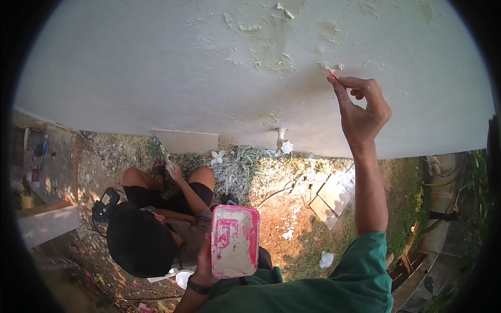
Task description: The person uses a small pink scraper to apply white plaster from a pink container onto a vertical wall, smoothing the surface in short strokes. Another person is visible nearby, also working on the wall.
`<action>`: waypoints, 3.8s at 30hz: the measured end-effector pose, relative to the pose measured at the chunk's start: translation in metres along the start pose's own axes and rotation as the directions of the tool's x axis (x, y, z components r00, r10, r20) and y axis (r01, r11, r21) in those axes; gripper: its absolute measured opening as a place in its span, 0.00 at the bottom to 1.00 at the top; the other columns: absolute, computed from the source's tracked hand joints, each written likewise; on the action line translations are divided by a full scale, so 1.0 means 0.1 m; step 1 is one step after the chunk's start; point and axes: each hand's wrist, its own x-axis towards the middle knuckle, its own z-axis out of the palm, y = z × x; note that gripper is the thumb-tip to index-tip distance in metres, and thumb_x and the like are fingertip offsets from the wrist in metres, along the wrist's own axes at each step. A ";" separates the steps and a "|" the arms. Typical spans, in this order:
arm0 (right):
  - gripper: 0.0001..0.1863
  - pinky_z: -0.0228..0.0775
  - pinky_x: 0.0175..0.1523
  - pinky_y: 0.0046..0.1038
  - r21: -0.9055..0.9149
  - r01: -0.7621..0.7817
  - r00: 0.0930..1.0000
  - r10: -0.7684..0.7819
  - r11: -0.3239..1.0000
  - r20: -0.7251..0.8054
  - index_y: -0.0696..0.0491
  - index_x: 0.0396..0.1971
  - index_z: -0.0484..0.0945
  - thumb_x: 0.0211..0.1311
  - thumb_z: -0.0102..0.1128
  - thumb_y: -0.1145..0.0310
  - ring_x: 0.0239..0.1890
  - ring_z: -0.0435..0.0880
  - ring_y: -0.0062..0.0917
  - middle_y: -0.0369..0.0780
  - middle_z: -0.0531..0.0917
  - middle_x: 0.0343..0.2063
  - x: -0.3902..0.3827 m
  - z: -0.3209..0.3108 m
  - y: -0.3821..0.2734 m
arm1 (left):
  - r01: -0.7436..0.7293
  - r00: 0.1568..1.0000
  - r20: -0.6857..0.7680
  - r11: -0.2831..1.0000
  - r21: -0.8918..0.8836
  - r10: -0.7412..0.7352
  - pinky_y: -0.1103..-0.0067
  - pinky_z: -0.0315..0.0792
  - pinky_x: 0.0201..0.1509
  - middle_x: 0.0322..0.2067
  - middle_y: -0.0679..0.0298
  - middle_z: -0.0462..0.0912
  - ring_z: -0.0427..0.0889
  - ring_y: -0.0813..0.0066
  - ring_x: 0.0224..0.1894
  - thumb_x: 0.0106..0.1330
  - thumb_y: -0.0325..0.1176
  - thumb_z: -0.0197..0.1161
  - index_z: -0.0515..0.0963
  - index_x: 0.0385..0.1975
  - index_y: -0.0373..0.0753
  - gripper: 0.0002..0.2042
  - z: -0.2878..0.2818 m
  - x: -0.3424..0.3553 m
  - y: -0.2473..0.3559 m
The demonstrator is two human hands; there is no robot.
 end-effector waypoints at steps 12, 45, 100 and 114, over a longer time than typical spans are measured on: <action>0.14 0.67 0.25 0.23 -0.171 0.261 0.958 -0.276 0.950 -0.074 0.43 0.27 0.85 0.45 0.82 0.76 0.23 0.79 0.19 0.27 0.83 0.23 -0.03 0.27 0.14 | 0.006 1.000 0.028 1.000 0.031 -0.007 0.48 0.70 0.75 0.73 0.48 0.70 0.75 0.48 0.72 0.80 0.69 0.41 0.58 0.80 0.40 0.42 0.04 0.05 0.08; 0.15 0.63 0.25 0.24 -0.003 0.317 0.939 -0.315 0.948 -0.137 0.48 0.27 0.85 0.40 0.85 0.75 0.20 0.75 0.18 0.30 0.87 0.24 0.17 0.23 -0.06 | 0.002 0.999 0.035 0.996 0.086 -0.005 0.46 0.68 0.76 0.75 0.48 0.69 0.73 0.47 0.74 0.79 0.68 0.43 0.58 0.80 0.41 0.42 0.14 0.01 0.15; 0.09 0.81 0.39 0.22 0.583 -0.667 0.534 0.843 0.464 -0.060 0.60 0.33 0.85 0.64 0.78 0.73 0.32 0.89 0.19 0.41 0.90 0.29 -0.11 0.66 -0.46 | -0.033 0.997 -0.081 0.901 -0.433 -0.003 0.56 0.67 0.77 0.77 0.45 0.62 0.68 0.51 0.76 0.55 0.33 0.83 0.45 0.82 0.33 0.60 0.55 -0.24 0.27; 0.11 0.80 0.37 0.22 0.511 -0.520 0.731 0.666 0.684 -0.149 0.61 0.31 0.84 0.62 0.80 0.71 0.29 0.86 0.18 0.39 0.89 0.28 -0.09 0.88 -0.43 | -0.064 0.993 0.093 0.998 -0.028 0.067 0.52 0.67 0.77 0.76 0.47 0.65 0.70 0.50 0.75 0.69 0.51 0.62 0.52 0.81 0.37 0.45 0.61 -0.19 0.33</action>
